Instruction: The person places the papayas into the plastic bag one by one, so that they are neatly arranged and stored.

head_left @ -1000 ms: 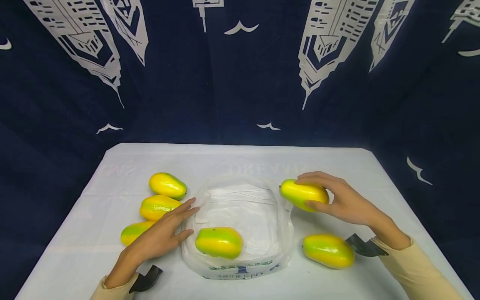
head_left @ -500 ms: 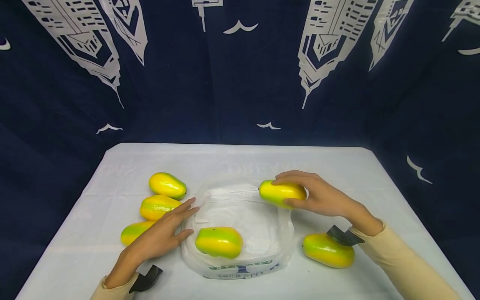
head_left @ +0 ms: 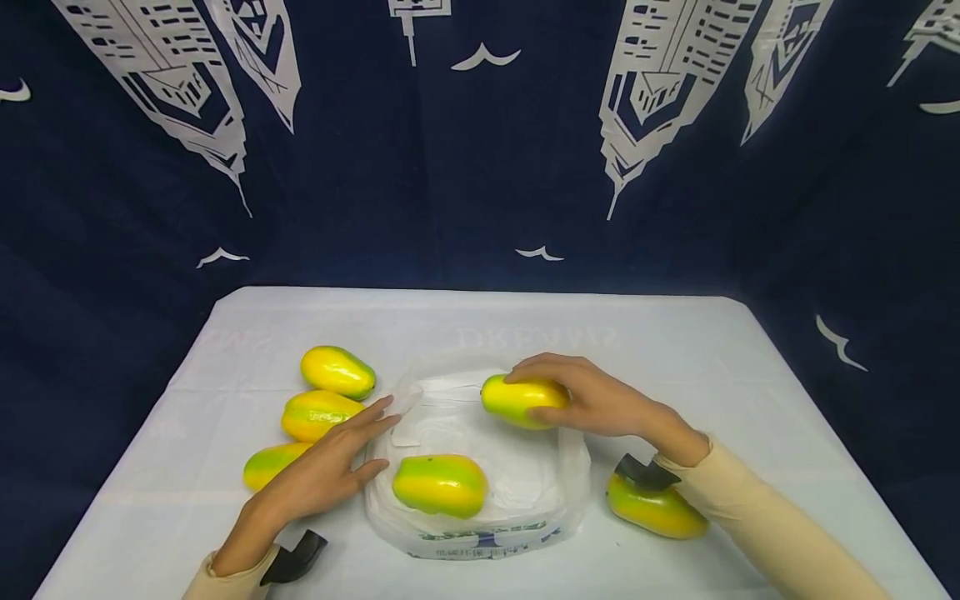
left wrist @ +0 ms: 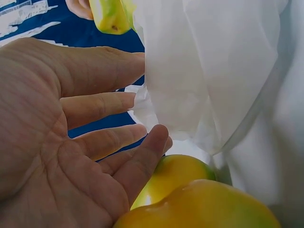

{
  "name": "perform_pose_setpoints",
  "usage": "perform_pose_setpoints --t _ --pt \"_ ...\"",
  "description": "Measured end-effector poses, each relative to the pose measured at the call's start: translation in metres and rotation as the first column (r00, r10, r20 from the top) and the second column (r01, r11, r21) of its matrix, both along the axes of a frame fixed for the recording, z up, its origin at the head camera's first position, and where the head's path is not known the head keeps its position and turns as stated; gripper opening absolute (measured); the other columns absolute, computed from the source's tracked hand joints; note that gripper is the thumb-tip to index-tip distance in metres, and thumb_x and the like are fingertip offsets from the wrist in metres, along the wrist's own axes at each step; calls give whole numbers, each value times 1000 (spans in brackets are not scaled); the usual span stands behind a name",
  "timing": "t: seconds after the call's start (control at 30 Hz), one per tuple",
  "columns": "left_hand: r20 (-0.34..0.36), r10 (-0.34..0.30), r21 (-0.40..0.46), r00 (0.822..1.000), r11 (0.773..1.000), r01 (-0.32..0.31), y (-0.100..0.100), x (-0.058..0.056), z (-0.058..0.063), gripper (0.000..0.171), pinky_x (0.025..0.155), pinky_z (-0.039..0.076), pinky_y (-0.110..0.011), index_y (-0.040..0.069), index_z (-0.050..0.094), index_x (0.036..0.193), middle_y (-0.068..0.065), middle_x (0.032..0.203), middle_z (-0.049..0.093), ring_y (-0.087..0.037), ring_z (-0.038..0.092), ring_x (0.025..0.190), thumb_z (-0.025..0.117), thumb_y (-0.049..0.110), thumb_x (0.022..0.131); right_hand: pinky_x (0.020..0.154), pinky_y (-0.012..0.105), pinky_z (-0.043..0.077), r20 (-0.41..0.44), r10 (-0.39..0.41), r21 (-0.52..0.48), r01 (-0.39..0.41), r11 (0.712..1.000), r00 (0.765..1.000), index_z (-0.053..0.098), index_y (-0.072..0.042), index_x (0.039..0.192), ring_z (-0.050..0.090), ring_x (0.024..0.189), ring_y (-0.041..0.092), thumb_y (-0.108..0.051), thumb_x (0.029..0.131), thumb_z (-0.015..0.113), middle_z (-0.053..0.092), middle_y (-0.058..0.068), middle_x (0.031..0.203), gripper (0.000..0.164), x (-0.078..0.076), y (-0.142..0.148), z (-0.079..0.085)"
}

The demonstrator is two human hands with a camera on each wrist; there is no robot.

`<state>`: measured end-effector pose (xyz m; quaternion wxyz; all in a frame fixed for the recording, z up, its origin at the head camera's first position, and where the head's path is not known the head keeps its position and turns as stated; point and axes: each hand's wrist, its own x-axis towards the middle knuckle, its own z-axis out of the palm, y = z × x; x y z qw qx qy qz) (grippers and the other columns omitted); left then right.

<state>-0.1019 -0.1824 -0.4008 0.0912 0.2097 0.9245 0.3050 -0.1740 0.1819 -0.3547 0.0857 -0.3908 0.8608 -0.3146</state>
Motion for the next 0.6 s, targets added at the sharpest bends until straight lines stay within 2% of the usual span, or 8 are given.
perform_pose_setpoints --t 0.2,0.6 --pt "2 -2 -6 1000 1000 2 1 -1 -1 57 116 31 -62 8 49 148 -9 165 28 -36 30 150 68 15 95 110 49 45 -12 59 39 -58 998 998 61 -16 136 56 128 26 -20 92 74 60 5 139 46 -3 -18 -11" --pt "8 -3 9 1000 1000 3 3 -1 0 56 116 32 -61 7 50 147 -12 164 29 -37 30 149 68 14 95 113 40 43 -8 134 109 -132 985 991 61 -18 135 54 130 16 -25 94 72 61 -4 137 43 -7 -50 -28"
